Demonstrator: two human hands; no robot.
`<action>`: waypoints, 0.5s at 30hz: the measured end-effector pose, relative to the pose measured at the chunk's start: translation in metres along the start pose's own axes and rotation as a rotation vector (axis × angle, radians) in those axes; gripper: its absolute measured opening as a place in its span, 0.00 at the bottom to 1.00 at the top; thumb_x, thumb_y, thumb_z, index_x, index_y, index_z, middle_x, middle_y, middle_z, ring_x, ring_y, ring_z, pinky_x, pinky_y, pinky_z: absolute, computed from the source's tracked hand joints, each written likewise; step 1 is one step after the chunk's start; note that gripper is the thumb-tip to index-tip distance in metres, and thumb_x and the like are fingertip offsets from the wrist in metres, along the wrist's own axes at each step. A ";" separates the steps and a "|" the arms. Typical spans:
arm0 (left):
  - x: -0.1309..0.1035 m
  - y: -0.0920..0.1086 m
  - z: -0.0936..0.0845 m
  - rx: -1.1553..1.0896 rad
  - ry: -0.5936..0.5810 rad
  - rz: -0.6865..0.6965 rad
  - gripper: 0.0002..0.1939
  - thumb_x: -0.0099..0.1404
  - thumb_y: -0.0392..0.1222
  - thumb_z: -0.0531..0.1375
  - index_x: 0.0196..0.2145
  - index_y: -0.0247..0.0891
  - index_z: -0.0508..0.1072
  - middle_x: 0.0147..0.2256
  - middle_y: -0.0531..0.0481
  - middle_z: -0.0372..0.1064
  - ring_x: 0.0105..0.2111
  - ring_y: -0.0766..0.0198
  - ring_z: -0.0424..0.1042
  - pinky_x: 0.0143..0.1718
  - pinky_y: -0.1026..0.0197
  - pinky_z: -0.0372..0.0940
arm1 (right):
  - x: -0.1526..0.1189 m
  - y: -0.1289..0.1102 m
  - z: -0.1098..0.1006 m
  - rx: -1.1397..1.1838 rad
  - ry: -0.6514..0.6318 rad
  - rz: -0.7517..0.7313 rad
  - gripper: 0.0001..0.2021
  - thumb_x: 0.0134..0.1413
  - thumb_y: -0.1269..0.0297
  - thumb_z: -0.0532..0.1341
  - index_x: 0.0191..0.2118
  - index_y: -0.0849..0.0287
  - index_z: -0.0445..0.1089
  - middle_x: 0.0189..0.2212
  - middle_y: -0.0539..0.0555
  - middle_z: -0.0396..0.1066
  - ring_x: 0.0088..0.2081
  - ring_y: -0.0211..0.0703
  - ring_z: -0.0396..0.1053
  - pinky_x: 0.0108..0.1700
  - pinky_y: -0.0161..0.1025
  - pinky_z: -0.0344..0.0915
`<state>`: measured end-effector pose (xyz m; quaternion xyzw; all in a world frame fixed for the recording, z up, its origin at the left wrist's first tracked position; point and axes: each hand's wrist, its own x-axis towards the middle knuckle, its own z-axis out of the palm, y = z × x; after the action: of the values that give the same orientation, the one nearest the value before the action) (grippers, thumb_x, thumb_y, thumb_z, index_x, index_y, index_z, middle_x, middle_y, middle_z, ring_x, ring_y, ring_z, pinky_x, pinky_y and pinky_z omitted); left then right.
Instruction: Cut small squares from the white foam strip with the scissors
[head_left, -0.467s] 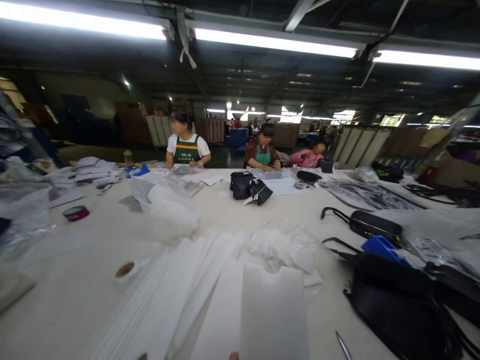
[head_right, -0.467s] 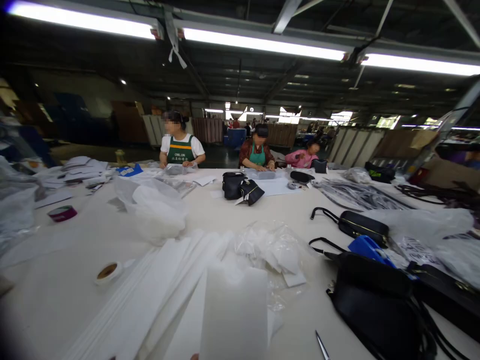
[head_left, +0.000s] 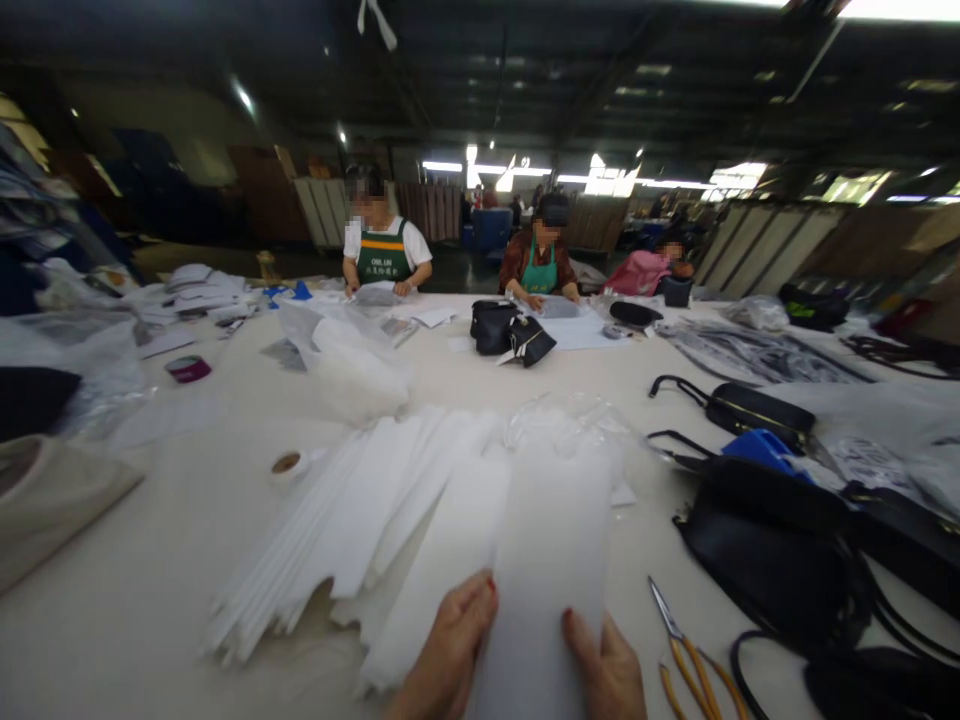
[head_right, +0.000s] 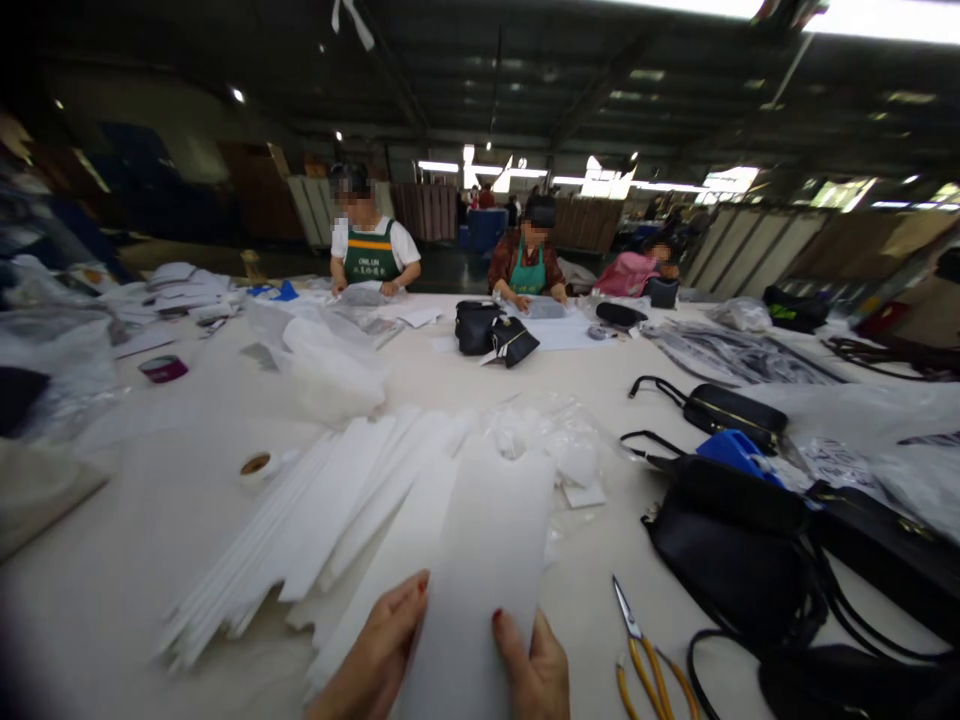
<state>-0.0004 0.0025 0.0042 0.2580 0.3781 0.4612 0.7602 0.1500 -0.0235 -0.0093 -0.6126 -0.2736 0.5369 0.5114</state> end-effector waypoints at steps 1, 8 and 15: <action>0.001 0.004 0.001 -0.037 -0.048 -0.032 0.23 0.57 0.56 0.59 0.40 0.32 0.72 0.35 0.43 0.74 0.41 0.52 0.70 0.43 0.55 0.65 | 0.004 -0.004 0.000 0.049 -0.021 0.043 0.26 0.40 0.44 0.63 0.40 0.61 0.69 0.29 0.53 0.76 0.33 0.48 0.72 0.33 0.39 0.70; 0.008 -0.005 0.006 -0.148 -0.079 -0.197 0.17 0.56 0.46 0.62 0.39 0.30 0.72 0.35 0.41 0.75 0.39 0.53 0.73 0.45 0.54 0.64 | 0.026 -0.022 -0.002 0.067 -0.106 0.157 0.23 0.45 0.48 0.62 0.41 0.61 0.65 0.29 0.52 0.76 0.29 0.44 0.72 0.28 0.36 0.69; 0.023 -0.020 0.017 -0.268 0.080 -0.300 0.17 0.55 0.41 0.61 0.38 0.23 0.72 0.33 0.35 0.75 0.39 0.49 0.73 0.47 0.49 0.63 | 0.045 -0.025 -0.015 -0.042 -0.083 0.105 0.35 0.36 0.56 0.68 0.52 0.56 0.56 0.31 0.49 0.74 0.30 0.44 0.72 0.29 0.37 0.70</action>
<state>0.0306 0.0131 -0.0085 0.0766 0.3772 0.3987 0.8324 0.1817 0.0196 -0.0049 -0.6139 -0.2733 0.5821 0.4578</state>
